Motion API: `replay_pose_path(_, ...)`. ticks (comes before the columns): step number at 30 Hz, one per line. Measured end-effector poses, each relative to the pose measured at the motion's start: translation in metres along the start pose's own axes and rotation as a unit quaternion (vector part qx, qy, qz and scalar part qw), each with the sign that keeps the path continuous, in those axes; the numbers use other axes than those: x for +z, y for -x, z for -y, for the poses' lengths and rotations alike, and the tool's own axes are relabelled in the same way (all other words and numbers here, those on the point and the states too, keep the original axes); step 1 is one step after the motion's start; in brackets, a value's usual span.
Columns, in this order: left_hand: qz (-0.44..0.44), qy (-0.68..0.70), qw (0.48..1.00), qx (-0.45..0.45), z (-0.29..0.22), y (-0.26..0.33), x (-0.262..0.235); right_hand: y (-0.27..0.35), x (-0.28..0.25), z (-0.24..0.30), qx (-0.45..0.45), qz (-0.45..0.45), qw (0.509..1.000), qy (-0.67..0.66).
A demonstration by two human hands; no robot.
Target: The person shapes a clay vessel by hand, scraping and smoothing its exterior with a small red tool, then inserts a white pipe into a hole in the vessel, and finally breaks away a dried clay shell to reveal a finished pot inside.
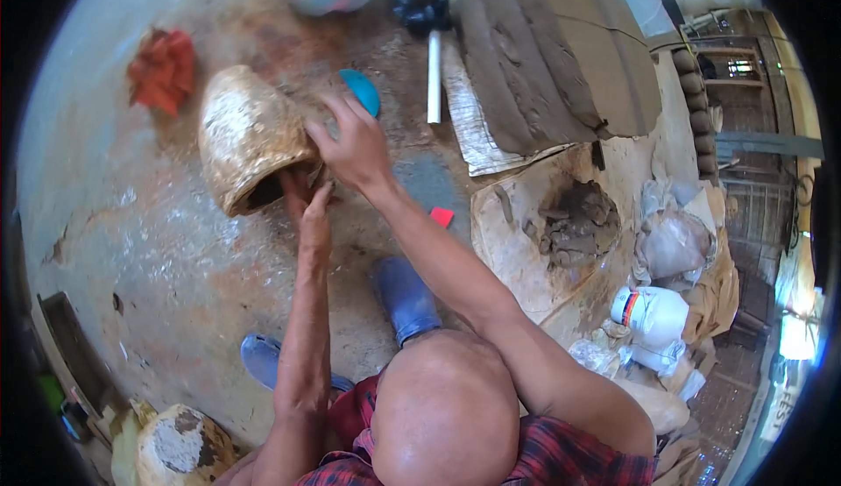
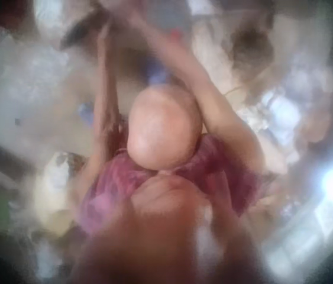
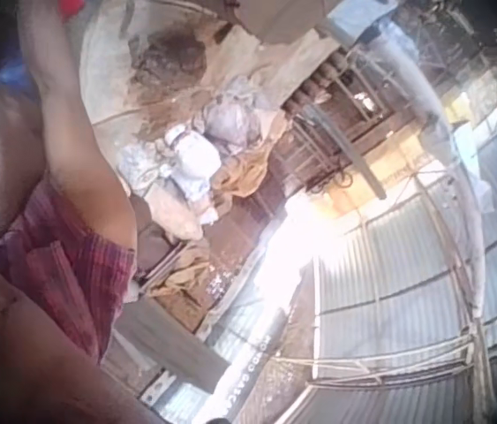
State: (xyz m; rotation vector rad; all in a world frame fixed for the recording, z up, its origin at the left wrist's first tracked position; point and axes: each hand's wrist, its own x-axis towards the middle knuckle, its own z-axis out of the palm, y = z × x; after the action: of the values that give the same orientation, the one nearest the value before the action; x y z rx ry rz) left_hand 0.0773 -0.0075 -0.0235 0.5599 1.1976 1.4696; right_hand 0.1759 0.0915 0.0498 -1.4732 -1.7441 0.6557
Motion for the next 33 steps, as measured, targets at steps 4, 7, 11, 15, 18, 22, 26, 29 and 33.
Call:
replay_pose_path(4, -0.046, -0.053, 0.997, -0.031, -0.046, 0.021, 0.020, 0.105, -0.107, -0.108, 0.060, -0.122, 0.977, 0.163)
replay_pose_path(7, -0.122, -0.167, 0.974, 0.091, -0.038, 0.031, 0.012, 0.187, -0.180, -0.205, 0.158, -0.130, 0.890, 0.408)
replay_pose_path(11, -0.087, -0.258, 0.945, 0.178, -0.080, 0.052, 0.037, 0.227, -0.217, -0.228, 0.224, -0.092, 0.900, 0.364)
replay_pose_path(15, -0.095, -0.354, 0.836, 0.408, -0.138, -0.003, 0.004, 0.204, -0.207, -0.201, 0.197, -0.093, 0.942, 0.256)
replay_pose_path(18, -0.142, -0.380, 0.878, 0.254, -0.179, -0.065, -0.022, 0.174, -0.174, -0.135, 0.149, -0.073, 0.982, 0.089)
replay_pose_path(22, -0.012, -0.364, 0.928, 0.073, -0.149, -0.118, -0.075, 0.126, -0.075, -0.037, 0.024, 0.031, 0.993, -0.108)
replay_pose_path(26, -0.007, -0.208, 0.975, -0.076, -0.150, -0.106, -0.052, 0.096, 0.009, 0.019, 0.113, 0.166, 0.956, -0.215)
replay_pose_path(29, -0.020, -0.192, 0.978, -0.075, -0.146, -0.107, -0.045, 0.070, 0.060, 0.027, 0.114, 0.189, 0.957, -0.188)
replay_pose_path(33, -0.016, -0.179, 0.981, -0.075, -0.136, -0.113, -0.049, 0.058, 0.128, 0.000, -0.026, 0.061, 0.987, -0.144)
